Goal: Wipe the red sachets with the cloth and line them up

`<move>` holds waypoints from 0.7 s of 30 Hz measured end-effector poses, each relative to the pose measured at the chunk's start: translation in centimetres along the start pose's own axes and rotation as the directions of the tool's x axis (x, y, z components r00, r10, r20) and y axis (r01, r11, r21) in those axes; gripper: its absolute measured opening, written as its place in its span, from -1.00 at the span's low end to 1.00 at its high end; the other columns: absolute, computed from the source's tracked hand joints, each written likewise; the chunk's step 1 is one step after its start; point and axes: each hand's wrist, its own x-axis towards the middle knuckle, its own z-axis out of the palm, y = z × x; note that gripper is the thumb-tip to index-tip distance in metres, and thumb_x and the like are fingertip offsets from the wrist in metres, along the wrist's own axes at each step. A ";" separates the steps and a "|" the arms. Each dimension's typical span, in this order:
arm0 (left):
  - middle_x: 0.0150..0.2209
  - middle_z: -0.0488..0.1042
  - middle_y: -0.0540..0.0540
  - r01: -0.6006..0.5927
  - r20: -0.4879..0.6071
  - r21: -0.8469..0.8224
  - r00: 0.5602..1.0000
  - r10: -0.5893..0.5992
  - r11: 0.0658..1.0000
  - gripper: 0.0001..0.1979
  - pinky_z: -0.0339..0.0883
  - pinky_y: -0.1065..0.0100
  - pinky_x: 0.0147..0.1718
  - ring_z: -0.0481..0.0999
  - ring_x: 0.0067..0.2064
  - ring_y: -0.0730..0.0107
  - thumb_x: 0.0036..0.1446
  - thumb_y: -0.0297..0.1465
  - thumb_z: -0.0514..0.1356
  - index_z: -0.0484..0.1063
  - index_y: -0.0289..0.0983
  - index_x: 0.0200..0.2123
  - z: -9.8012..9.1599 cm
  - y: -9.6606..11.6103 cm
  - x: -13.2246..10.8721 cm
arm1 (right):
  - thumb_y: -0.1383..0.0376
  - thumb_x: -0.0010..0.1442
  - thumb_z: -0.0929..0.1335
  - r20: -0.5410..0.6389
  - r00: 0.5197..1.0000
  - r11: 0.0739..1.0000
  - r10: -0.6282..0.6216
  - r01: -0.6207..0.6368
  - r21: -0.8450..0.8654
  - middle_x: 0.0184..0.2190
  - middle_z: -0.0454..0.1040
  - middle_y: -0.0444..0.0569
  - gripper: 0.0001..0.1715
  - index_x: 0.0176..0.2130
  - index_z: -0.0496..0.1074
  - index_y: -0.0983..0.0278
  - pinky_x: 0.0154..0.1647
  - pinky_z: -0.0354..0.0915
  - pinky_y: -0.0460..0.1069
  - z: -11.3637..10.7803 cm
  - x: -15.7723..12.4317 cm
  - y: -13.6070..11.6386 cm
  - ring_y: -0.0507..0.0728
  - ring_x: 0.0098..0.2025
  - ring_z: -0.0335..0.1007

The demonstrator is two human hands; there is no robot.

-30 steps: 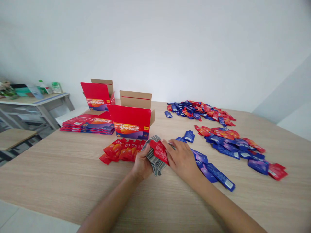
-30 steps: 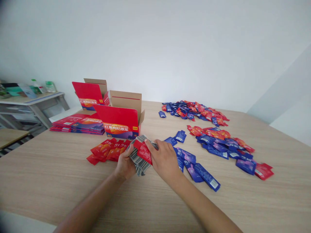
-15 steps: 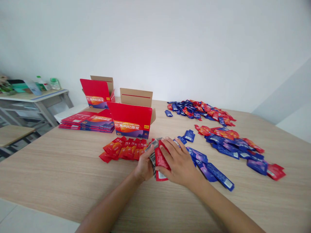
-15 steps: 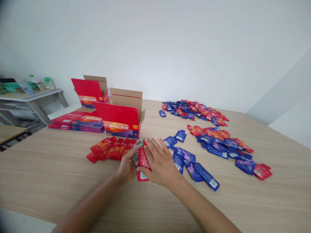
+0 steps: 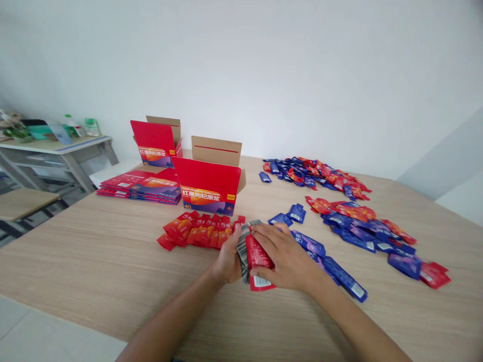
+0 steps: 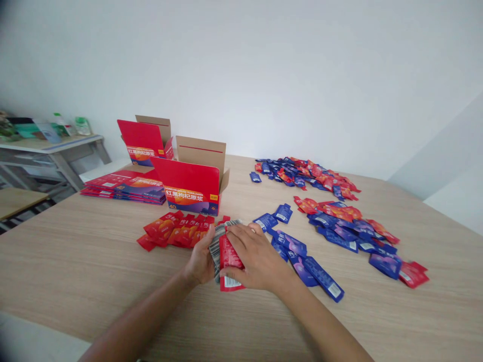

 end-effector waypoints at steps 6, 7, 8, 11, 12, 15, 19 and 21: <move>-0.17 0.61 -0.33 0.021 -0.003 -0.047 1.000 -0.022 0.999 -0.36 0.33 0.12 0.08 0.58 -0.03 0.03 0.29 0.00 -0.04 0.51 -0.47 -0.04 -0.3 0.6 -0.1 | -0.08 0.27 0.31 0.027 0.996 0.996 -0.080 0.081 -0.038 0.12 0.42 0.37 -0.23 0.17 0.34 0.49 0.16 0.20 0.33 -0.4 0.1 -1.1 0.40 0.16 0.33; -0.18 0.61 -0.33 0.026 -0.008 -0.052 1.000 -0.027 0.998 -0.36 0.36 0.12 0.05 0.59 -0.06 0.03 0.29 0.01 -0.03 0.51 -0.46 -0.04 -0.4 0.7 0.0 | -0.07 0.27 0.31 0.031 0.995 0.995 -0.091 0.092 -0.034 0.12 0.42 0.36 -0.23 0.16 0.35 0.50 0.16 0.21 0.32 -0.4 0.2 -1.3 0.40 0.16 0.33; -0.20 0.61 -0.32 0.030 -0.011 -0.054 0.999 -0.031 0.998 -0.36 0.38 0.13 0.00 0.60 -0.09 0.04 0.29 0.00 -0.02 0.50 -0.46 -0.03 -0.6 0.9 0.0 | -0.06 0.28 0.31 0.028 0.995 0.995 -0.098 0.099 -0.030 0.12 0.42 0.35 -0.25 0.15 0.36 0.50 0.16 0.22 0.31 -0.4 0.4 -1.5 0.38 0.15 0.33; -0.27 0.61 -0.25 0.029 -0.030 -0.037 0.999 -0.030 0.999 -0.43 0.45 0.24 -0.22 0.61 -0.28 0.17 0.28 -0.03 0.03 0.51 -0.42 -0.03 -1.0 1.3 0.4 | 0.09 0.35 0.27 -0.014 0.995 0.994 -0.102 0.101 -0.033 0.09 0.46 0.27 -0.45 0.12 0.41 0.43 0.13 0.26 0.26 0.2 0.7 -1.4 0.32 0.12 0.37; -0.30 0.60 -0.22 0.031 -0.039 -0.034 0.999 -0.033 0.999 -0.45 0.45 0.29 -0.30 0.59 -0.35 0.24 0.28 -0.04 0.04 0.51 -0.40 -0.03 -1.1 1.3 0.5 | 0.16 0.37 0.26 -0.038 0.995 0.995 -0.094 0.092 -0.046 0.08 0.48 0.24 -0.53 0.10 0.42 0.41 0.12 0.27 0.25 0.5 0.8 -1.2 0.29 0.10 0.39; -0.35 0.59 -0.17 0.046 -0.064 -0.047 0.997 -0.049 0.998 -0.47 0.36 0.42 -0.51 0.52 -0.47 0.38 0.27 -0.03 0.05 0.51 -0.36 -0.03 -1.2 1.3 1.0 | 0.28 0.38 0.24 -0.091 0.995 0.993 -0.046 0.036 -0.115 0.06 0.51 0.17 -0.63 0.08 0.45 0.36 0.20 0.20 0.27 1.6 1.0 -0.7 0.27 0.11 0.40; -0.34 0.59 -0.18 0.022 -0.065 -0.038 0.998 -0.025 0.999 -0.50 0.36 0.45 -0.52 0.57 -0.40 0.34 0.28 -0.07 0.07 0.51 -0.36 -0.02 -1.2 1.0 1.4 | 0.29 0.37 0.26 -0.116 0.992 0.977 0.050 -0.073 -0.202 0.09 0.49 0.16 -0.65 0.08 0.46 0.33 0.30 0.04 0.36 2.5 1.0 -0.8 0.33 0.18 0.34; -0.31 0.61 -0.20 0.010 -0.054 -0.016 0.999 -0.011 1.000 -0.52 0.43 0.40 -0.44 0.60 -0.36 0.29 0.28 -0.10 0.09 0.51 -0.37 -0.02 -1.1 0.9 1.3 | 0.27 0.37 0.27 -0.128 0.986 0.970 0.103 -0.128 -0.205 0.14 0.45 0.21 -0.64 0.09 0.45 0.32 0.30 0.02 0.39 2.5 1.0 -0.9 0.34 0.19 0.33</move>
